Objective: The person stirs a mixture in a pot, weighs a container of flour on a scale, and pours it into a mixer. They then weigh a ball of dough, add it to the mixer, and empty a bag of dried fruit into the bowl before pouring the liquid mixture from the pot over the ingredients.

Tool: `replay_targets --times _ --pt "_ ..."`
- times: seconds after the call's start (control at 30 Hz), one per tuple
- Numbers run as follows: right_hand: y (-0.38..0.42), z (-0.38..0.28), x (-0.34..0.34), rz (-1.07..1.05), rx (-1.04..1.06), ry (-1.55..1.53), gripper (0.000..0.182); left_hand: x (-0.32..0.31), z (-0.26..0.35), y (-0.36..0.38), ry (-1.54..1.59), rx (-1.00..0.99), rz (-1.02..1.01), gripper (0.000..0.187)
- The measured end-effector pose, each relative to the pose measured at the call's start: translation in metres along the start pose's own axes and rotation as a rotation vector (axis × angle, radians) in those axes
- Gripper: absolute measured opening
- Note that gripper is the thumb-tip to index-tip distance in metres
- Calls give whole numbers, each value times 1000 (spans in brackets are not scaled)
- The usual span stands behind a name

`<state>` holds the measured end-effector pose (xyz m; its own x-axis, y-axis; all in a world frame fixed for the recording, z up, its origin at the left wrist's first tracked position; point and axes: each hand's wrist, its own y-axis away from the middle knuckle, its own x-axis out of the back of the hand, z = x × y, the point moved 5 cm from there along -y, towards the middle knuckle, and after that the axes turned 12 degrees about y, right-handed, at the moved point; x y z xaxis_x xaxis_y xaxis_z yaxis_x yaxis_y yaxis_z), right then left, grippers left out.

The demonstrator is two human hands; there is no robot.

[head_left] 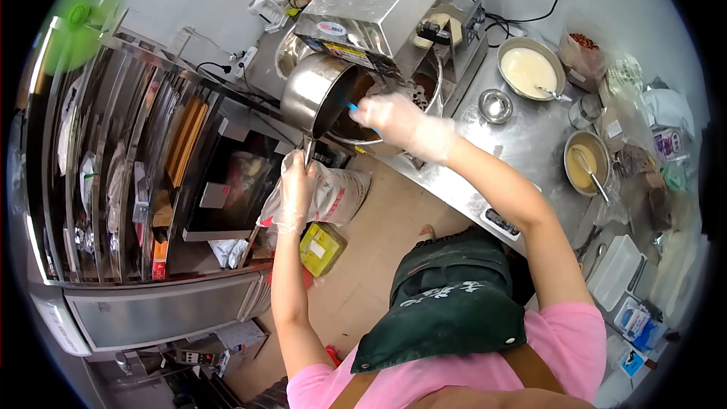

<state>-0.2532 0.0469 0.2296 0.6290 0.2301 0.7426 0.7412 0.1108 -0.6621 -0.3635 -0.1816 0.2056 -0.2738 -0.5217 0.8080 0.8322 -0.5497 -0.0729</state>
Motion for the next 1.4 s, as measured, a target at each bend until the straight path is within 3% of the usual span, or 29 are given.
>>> replay_targets --times 0.07,0.2,0.33,0.5,0.6,0.73,1.0,1.03,1.17,1.27,1.3,1.4 --pt "9 -14 3 -46 8 92 23 -1 -1 0 -22 -38 24 27" --pt "-20 -18 16 182 91 219 19 -3 4 1 -65 -50 28 24" --pt "-18 -22 -4 32 160 263 15 -2 4 0 -88 -80 37 22" --pt "26 -39 4 13 108 239 23 -2 6 1 -73 -82 60 21" --pt "10 -35 17 90 68 152 22 -2 9 2 -59 -60 50 21" --pt "19 -30 6 -33 38 123 24 0 10 1 -107 -100 61 21" --pt "34 -15 4 58 -65 -80 36 -3 3 0 -114 -81 51 20" --pt "38 -12 0 28 -120 -47 20 -3 2 0 -119 -83 52 20" --pt "41 4 -2 321 -339 -265 28 -1 12 1 -27 -78 46 18" --pt "40 -2 -13 244 -254 -419 23 -5 1 0 29 -89 49 18" --pt "42 -8 -11 222 -249 -297 18 -4 0 0 61 -83 55 18" --pt "56 -16 19 354 -384 -266 16 -5 -1 3 133 -46 58 18"
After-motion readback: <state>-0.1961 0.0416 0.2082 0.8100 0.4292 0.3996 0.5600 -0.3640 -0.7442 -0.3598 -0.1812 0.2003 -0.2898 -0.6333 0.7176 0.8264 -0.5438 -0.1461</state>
